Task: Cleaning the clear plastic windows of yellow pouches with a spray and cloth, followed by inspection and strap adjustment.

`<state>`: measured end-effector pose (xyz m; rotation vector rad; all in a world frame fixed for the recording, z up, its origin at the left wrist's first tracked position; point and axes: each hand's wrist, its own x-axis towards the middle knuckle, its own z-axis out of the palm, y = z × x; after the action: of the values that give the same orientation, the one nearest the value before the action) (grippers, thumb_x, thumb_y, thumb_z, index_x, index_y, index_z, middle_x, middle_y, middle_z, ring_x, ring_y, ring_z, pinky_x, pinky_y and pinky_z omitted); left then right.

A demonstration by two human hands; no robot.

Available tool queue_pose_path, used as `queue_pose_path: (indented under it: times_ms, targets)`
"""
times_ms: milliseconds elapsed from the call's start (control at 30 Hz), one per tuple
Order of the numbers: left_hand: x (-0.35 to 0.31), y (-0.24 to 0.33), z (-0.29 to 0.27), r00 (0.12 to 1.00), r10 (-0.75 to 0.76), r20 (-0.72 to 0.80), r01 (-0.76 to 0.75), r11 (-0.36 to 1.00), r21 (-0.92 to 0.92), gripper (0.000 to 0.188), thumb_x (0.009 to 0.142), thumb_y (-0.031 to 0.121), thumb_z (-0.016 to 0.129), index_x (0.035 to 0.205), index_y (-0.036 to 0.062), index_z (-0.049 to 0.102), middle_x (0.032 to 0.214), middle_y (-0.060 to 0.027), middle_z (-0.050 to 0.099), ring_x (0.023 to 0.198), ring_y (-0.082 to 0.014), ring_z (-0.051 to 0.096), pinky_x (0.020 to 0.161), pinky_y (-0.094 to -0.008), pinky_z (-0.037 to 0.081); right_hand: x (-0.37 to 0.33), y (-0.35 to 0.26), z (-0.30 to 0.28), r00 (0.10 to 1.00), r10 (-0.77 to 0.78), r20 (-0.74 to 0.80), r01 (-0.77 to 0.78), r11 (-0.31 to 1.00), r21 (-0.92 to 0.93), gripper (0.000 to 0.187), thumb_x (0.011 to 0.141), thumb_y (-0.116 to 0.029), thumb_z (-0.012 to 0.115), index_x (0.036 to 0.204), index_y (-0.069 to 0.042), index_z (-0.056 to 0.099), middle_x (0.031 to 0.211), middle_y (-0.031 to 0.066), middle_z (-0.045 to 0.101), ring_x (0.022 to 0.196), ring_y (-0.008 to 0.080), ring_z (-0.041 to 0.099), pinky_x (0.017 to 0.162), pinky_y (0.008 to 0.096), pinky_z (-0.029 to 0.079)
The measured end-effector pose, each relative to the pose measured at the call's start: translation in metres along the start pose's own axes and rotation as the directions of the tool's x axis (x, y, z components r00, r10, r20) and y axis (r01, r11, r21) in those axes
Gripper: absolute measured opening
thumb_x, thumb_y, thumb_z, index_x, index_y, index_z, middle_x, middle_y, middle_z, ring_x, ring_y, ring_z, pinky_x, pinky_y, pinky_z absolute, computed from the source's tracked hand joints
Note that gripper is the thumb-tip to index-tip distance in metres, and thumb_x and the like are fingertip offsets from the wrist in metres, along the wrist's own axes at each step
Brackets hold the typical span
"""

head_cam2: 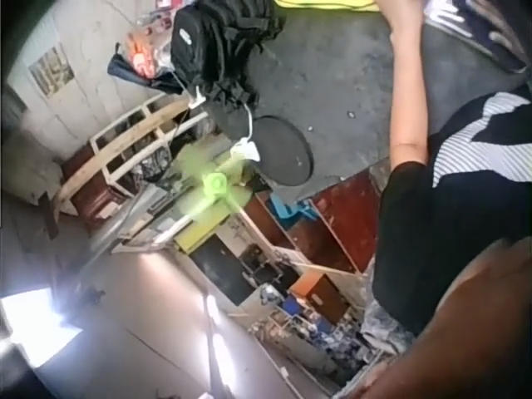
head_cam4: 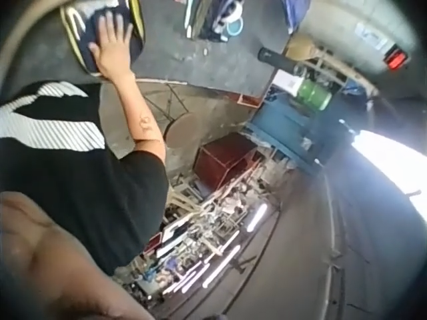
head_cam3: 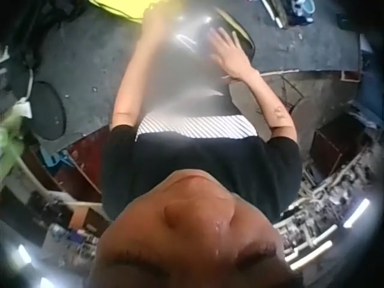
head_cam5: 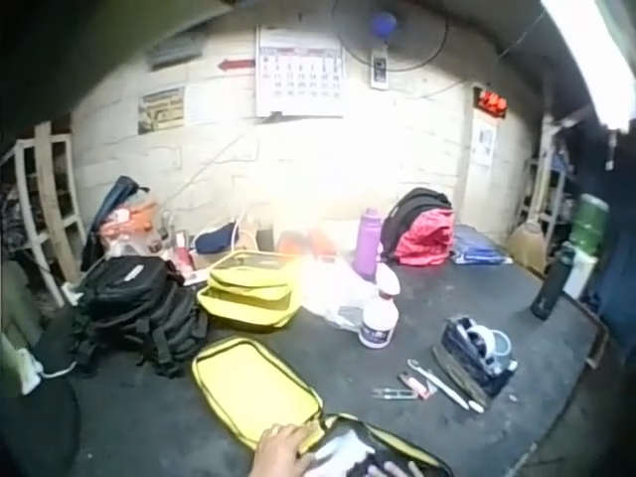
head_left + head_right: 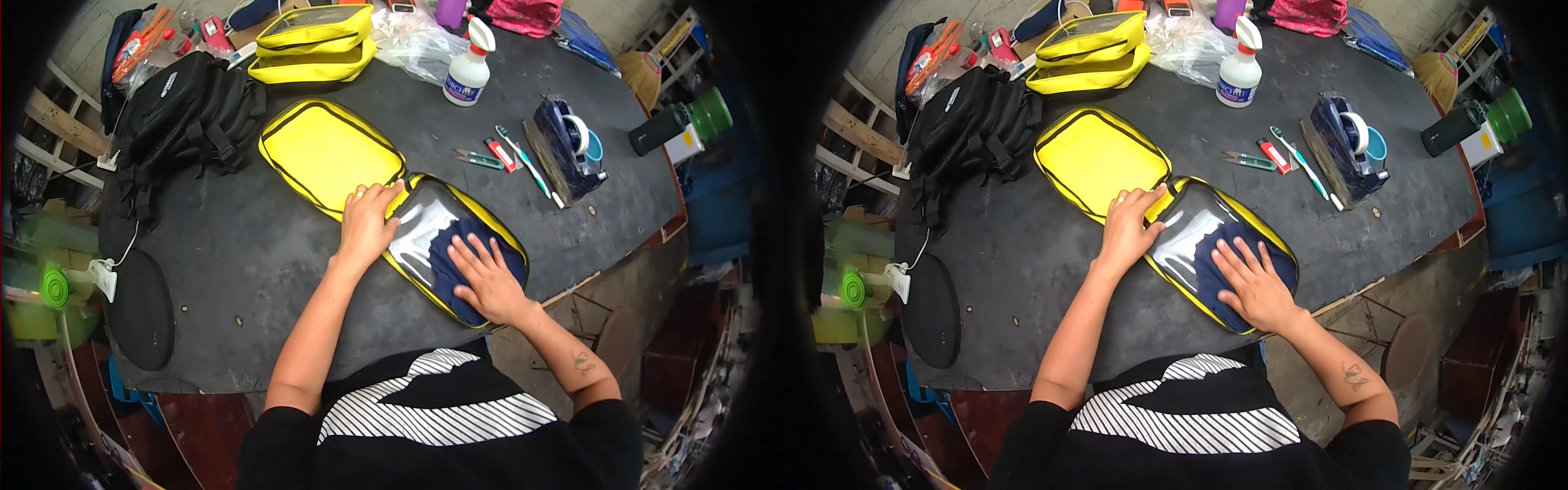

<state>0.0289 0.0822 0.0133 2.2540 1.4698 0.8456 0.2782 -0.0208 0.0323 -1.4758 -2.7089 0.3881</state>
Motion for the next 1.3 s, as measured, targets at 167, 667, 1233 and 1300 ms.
queue_pose_path:
  times_ms: [167, 667, 1233, 1300]
  targets:
    - [0.006, -0.009, 0.001, 0.996, 0.084, -0.023, -0.085, 0.992, -0.094, 0.053, 0.068, 0.002, 0.072, 0.120, 0.0091, 0.063, 0.090, -0.0101, 0.062, 0.084, -0.0307, 0.058, 0.083, -0.0393, 0.045, 0.080, -0.014, 0.022, 0.964, 0.073, -0.254, -0.078, 0.997, -0.007, 0.061, 0.091, -0.033, 0.053, 0.144, -0.008, 0.036, 0.152, 0.0128, 0.030, 0.137, 0.0358, 0.030, 0.112, 0.0534, 0.021]
    - [-0.006, -0.012, 0.009, 0.980, -0.152, -0.126, 0.164, 0.982, 0.095, 0.038, 0.075, 0.022, 0.074, 0.113, 0.0199, 0.071, 0.106, -0.0050, 0.062, 0.105, -0.0262, 0.051, 0.093, -0.0406, 0.035, 0.015, -0.027, -0.002, 0.993, 0.087, -0.082, -0.098, 0.984, -0.146, 0.061, 0.089, -0.034, 0.055, 0.144, -0.014, 0.038, 0.149, 0.0141, 0.034, 0.114, 0.0414, 0.042, 0.098, 0.0510, 0.033]
    - [-0.005, -0.016, 0.008, 0.984, -0.104, -0.141, 0.115, 0.991, 0.069, 0.036, 0.076, 0.020, 0.073, 0.112, 0.0184, 0.070, 0.104, -0.0053, 0.062, 0.102, -0.0265, 0.051, 0.090, -0.0395, 0.037, 0.141, -0.024, 0.030, 0.826, 0.299, -0.478, -0.376, 0.924, -0.070, 0.053, 0.078, -0.023, 0.062, 0.128, -0.005, 0.054, 0.114, 0.0154, 0.051, 0.097, 0.0311, 0.048, 0.083, 0.0423, 0.037]
    - [-0.005, -0.018, 0.009, 0.983, -0.102, -0.150, 0.113, 0.991, 0.066, 0.036, 0.077, 0.020, 0.073, 0.112, 0.0183, 0.070, 0.104, -0.0052, 0.062, 0.102, -0.0266, 0.051, 0.090, -0.0395, 0.036, 0.141, -0.025, 0.029, 0.846, 0.272, -0.458, -0.337, 0.939, -0.064, 0.053, 0.079, -0.025, 0.061, 0.128, -0.006, 0.055, 0.114, 0.0155, 0.051, 0.098, 0.0311, 0.047, 0.083, 0.0421, 0.037]
